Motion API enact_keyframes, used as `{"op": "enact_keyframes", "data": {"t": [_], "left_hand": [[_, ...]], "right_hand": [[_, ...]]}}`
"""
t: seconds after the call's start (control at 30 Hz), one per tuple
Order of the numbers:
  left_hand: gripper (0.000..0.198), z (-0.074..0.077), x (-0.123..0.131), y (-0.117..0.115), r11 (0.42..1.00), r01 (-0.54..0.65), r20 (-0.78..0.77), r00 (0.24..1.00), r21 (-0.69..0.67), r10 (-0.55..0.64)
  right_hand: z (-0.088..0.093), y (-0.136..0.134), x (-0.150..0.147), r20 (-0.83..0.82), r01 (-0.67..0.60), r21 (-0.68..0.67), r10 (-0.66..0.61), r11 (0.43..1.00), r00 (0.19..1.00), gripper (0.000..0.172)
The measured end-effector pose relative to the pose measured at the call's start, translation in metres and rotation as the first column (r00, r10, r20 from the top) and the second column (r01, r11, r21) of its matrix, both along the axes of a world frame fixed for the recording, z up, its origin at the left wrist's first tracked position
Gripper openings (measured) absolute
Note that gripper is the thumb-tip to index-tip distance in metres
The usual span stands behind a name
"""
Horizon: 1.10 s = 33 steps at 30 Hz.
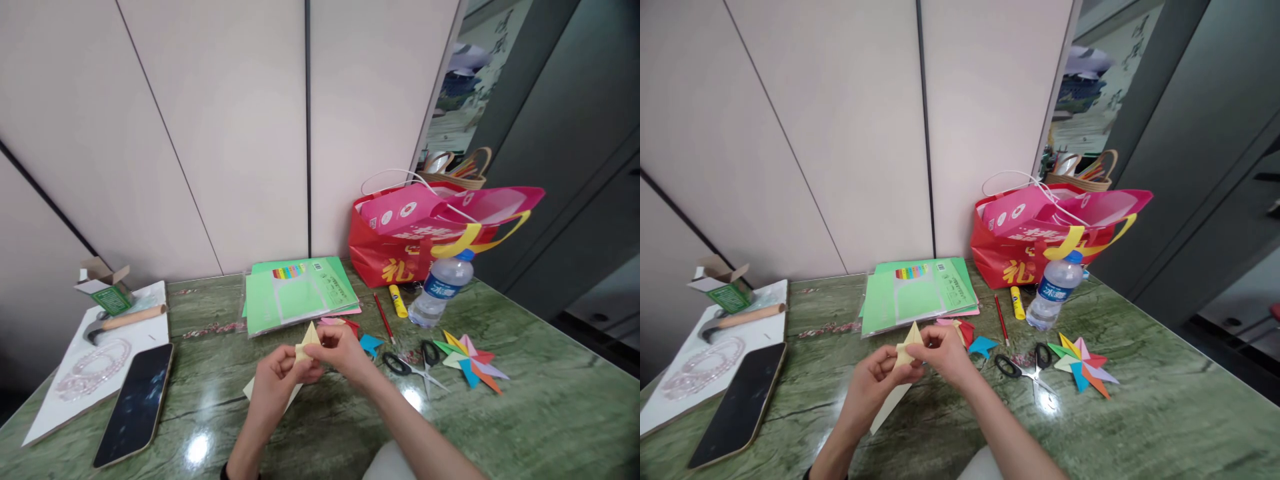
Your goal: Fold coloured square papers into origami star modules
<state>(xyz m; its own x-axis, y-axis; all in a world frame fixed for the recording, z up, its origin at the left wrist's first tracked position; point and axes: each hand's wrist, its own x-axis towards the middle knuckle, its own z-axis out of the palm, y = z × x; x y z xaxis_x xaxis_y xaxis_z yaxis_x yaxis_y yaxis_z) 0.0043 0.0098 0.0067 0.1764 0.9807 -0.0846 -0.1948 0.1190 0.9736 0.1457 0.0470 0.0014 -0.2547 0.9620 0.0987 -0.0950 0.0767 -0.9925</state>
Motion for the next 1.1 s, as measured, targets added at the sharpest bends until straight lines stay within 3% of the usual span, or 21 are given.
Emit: {"op": "enact_keyframes", "data": {"t": [0.2,0.47,0.7,0.83,1.1], "left_hand": [[0.028,0.0,0.0,0.001,0.999,-0.046,-0.042,0.998,-0.022,0.045],[0.027,-0.002,-0.003,0.0,0.999,-0.048,-0.056,0.997,-0.01,0.047],[0.028,-0.003,-0.002,0.001,0.997,-0.062,-0.08,0.995,-0.035,0.059],[0.033,-0.002,0.0,0.0,0.998,-0.044,-0.117,0.992,-0.053,0.037],[0.028,-0.011,0.001,0.002,0.999,-0.017,-0.15,0.989,-0.027,0.013]], "right_hand": [[-0.008,0.001,-0.004,0.005,-0.055,0.019,0.054,0.998,0.999,0.012],[-0.006,0.001,-0.003,-0.021,-0.033,0.045,0.034,0.998,0.999,0.023],[-0.005,0.0,-0.004,-0.004,-0.049,0.031,0.049,0.998,0.999,0.014],[-0.003,-0.003,-0.003,-0.015,-0.107,0.011,0.108,0.994,0.994,0.02],[-0.002,-0.005,-0.005,0.039,-0.084,0.02,0.083,0.996,0.996,0.019]]}}
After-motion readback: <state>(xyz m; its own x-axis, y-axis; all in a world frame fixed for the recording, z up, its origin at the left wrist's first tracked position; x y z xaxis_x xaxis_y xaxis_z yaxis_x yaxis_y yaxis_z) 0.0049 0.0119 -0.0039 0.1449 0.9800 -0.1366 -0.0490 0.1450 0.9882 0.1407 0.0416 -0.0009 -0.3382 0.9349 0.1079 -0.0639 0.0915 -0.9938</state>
